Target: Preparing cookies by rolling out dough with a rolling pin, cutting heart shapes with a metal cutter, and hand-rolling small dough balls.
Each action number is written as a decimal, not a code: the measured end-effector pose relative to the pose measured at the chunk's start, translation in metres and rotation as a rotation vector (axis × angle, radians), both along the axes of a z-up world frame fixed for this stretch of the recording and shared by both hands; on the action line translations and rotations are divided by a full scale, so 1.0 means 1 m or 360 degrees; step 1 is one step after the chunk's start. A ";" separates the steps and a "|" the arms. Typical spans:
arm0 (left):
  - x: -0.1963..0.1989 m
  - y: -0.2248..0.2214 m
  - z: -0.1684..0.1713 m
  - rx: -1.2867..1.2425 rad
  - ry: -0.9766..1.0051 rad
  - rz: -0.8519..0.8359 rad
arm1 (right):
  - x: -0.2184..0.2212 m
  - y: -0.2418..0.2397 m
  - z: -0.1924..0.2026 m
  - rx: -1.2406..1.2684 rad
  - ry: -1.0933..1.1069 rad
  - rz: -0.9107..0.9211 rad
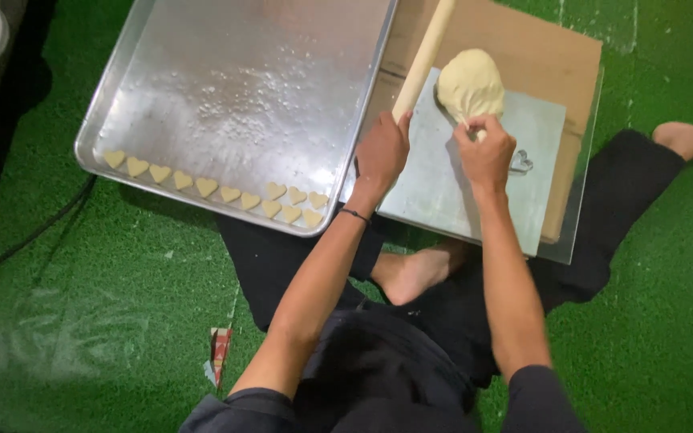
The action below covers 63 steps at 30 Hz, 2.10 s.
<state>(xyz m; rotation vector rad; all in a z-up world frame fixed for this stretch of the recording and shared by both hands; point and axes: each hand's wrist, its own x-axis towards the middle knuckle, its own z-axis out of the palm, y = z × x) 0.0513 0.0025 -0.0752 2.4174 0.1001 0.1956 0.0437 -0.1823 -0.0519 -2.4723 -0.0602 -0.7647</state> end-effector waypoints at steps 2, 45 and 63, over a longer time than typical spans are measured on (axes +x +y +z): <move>-0.001 -0.001 0.000 -0.0019 -0.0020 -0.0001 | -0.004 0.001 -0.001 0.0068 0.0043 -0.0044; -0.086 -0.030 0.001 -0.0950 -0.0558 -0.0744 | -0.105 0.020 0.005 0.1910 0.0511 0.0218; -0.083 -0.016 0.009 -0.1278 -0.0309 -0.0958 | -0.094 0.021 -0.012 0.1370 0.0292 -0.0059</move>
